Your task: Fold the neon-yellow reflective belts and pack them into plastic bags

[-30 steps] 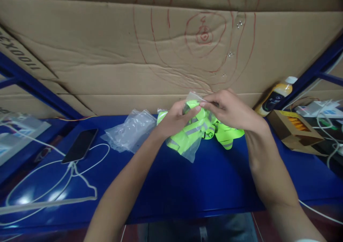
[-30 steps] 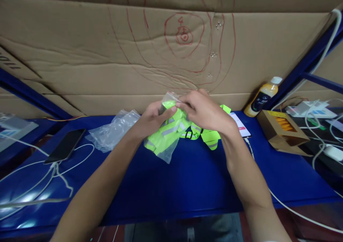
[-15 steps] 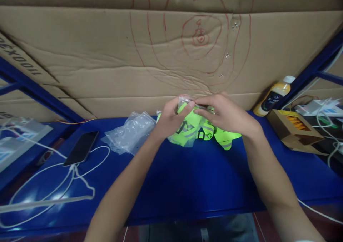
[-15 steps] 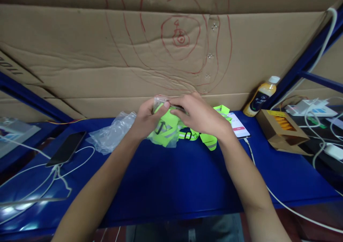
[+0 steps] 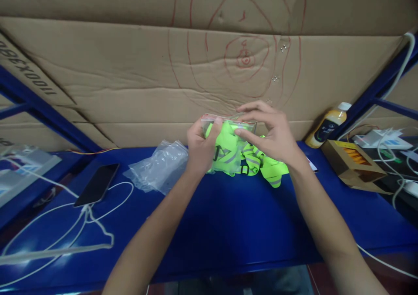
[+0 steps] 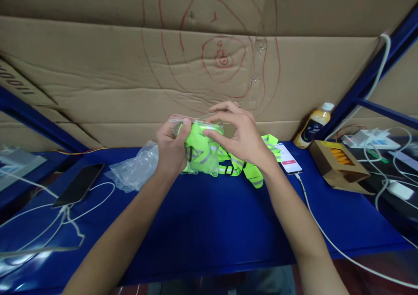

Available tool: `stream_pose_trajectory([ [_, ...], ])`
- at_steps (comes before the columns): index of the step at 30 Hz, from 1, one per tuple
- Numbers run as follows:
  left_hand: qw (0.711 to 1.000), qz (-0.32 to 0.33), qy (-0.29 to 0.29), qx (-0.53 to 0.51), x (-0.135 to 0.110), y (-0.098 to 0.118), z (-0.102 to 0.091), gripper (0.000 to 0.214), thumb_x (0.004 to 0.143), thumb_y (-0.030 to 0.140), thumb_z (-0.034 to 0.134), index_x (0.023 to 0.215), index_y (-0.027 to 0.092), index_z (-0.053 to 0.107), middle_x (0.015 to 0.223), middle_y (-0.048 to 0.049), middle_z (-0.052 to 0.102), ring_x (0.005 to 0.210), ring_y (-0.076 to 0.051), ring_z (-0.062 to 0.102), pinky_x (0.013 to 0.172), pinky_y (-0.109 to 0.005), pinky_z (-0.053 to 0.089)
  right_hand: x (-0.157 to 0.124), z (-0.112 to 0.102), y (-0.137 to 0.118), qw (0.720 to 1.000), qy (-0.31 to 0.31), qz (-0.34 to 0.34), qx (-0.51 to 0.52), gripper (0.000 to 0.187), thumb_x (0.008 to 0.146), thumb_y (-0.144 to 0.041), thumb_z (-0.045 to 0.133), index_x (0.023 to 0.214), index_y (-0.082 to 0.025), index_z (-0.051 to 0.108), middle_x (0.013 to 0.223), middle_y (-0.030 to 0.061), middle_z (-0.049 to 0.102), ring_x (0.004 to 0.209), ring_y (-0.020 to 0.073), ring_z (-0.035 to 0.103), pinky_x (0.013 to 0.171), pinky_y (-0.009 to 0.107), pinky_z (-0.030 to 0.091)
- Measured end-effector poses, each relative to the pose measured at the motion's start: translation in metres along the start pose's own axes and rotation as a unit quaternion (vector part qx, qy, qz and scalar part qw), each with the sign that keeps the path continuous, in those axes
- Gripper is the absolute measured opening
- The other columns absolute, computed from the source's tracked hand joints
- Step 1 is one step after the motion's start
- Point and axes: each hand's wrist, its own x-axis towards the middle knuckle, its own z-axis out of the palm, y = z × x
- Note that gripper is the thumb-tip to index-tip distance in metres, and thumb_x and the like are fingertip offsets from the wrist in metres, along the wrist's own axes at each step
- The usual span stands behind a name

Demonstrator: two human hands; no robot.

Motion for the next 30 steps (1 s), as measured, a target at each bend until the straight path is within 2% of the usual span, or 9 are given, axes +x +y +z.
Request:
stream_pose_trajectory([
  [3, 1.0, 0.019, -0.011, 0.02, 0.0, 0.002, 0.001, 0.029, 0.1, 0.05, 0.076, 0.094, 0.022, 0.08, 0.094, -0.0044, 0.077, 0.092, -0.019, 0.075, 0.089, -0.03, 0.06, 0.0, 0.001, 0.002, 1.0, -0.004, 0.017, 0.007, 0.025, 0.093, -0.039, 0.083, 0.113, -0.023, 0.084, 0.128, 0.0116, 0.077, 0.123, 0.0276, 0.072, 0.111, 0.045, 0.052],
  [8, 0.996, 0.055, -0.005, 0.064, -0.001, 0.006, 0.003, 0.033, 0.102, 0.054, 0.072, 0.098, 0.022, 0.081, 0.099, -0.006, 0.079, 0.093, -0.02, 0.074, 0.09, -0.032, 0.059, 0.0, 0.007, 0.003, 0.998, -0.024, 0.005, 0.065, 0.023, 0.096, -0.041, 0.08, 0.114, -0.028, 0.085, 0.131, 0.0086, 0.078, 0.125, 0.0262, 0.072, 0.113, 0.045, 0.052],
  [11, 0.994, 0.059, -0.002, 0.091, -0.003, 0.006, 0.003, 0.038, 0.103, 0.056, 0.069, 0.091, 0.021, 0.081, 0.09, -0.0046, 0.077, 0.085, -0.018, 0.071, 0.083, -0.03, 0.058, -0.001, 0.014, 0.004, 0.99, -0.072, 0.0, 0.124, 0.021, 0.101, -0.038, 0.075, 0.116, -0.028, 0.085, 0.131, 0.0093, 0.077, 0.127, 0.0249, 0.071, 0.113, 0.044, 0.052],
  [17, 0.991, 0.049, 0.011, 0.123, -0.009, 0.0, 0.003, 0.041, 0.104, 0.055, 0.068, 0.084, 0.021, 0.08, 0.08, -0.0022, 0.072, 0.075, -0.016, 0.065, 0.072, -0.028, 0.053, 0.002, 0.016, 0.007, 0.979, -0.138, 0.037, 0.144, 0.027, 0.102, -0.049, 0.071, 0.098, -0.025, 0.084, 0.124, 0.008, 0.078, 0.121, 0.0232, 0.07, 0.108, 0.041, 0.053],
  [19, 0.991, 0.049, 0.039, 0.122, -0.009, -0.001, 0.004, 0.04, 0.103, 0.055, 0.07, 0.083, 0.022, 0.079, 0.079, -0.0017, 0.072, 0.074, -0.016, 0.064, 0.071, -0.028, 0.053, 0.002, 0.013, 0.009, 0.976, -0.117, 0.055, 0.173, 0.027, 0.099, -0.051, 0.076, 0.099, -0.025, 0.083, 0.13, 0.0086, 0.077, 0.125, 0.024, 0.071, 0.111, 0.042, 0.053],
  [22, 0.988, 0.05, 0.089, 0.111, -0.007, -0.002, 0.004, 0.037, 0.1, 0.054, 0.074, 0.082, 0.022, 0.079, 0.078, -0.001, 0.071, 0.072, -0.016, 0.064, 0.071, -0.028, 0.053, 0.002, 0.011, 0.011, 0.97, -0.002, 0.109, 0.216, 0.035, 0.09, -0.056, 0.084, 0.108, -0.027, 0.077, 0.131, 0.0085, 0.077, 0.12, 0.0233, 0.074, 0.105, 0.039, 0.059],
  [25, 0.987, 0.058, 0.109, 0.104, -0.005, -0.004, 0.001, 0.034, 0.099, 0.051, 0.076, 0.082, 0.022, 0.079, 0.076, -0.0002, 0.071, 0.072, -0.015, 0.064, 0.071, -0.027, 0.054, 0.002, 0.016, 0.011, 0.957, 0.034, 0.171, 0.233, 0.048, 0.078, -0.059, 0.093, 0.108, -0.025, 0.076, 0.111, 0.0064, 0.081, 0.095, 0.0203, 0.076, 0.086, 0.034, 0.063],
  [27, 0.987, 0.059, 0.105, 0.107, -0.003, -0.006, 0.0, 0.033, 0.098, 0.051, 0.078, 0.083, 0.021, 0.079, 0.078, -0.0005, 0.072, 0.074, -0.015, 0.065, 0.073, -0.026, 0.054, 0.002, 0.021, 0.011, 0.952, 0.018, 0.198, 0.232, 0.047, 0.075, -0.06, 0.094, 0.097, -0.022, 0.078, 0.093, 0.0051, 0.081, 0.082, 0.0192, 0.074, 0.075, 0.032, 0.061],
  [30, 0.989, 0.053, 0.096, 0.1, -0.002, -0.009, 0.0, 0.036, 0.098, 0.054, 0.076, 0.083, 0.021, 0.077, 0.081, -0.0009, 0.073, 0.075, -0.014, 0.066, 0.073, -0.025, 0.054, 0.004, 0.029, 0.012, 0.953, 0.061, 0.207, 0.211, 0.047, 0.075, -0.064, 0.092, 0.083, -0.019, 0.08, 0.079, 0.0042, 0.078, 0.071, 0.018, 0.069, 0.064, 0.029, 0.054],
])
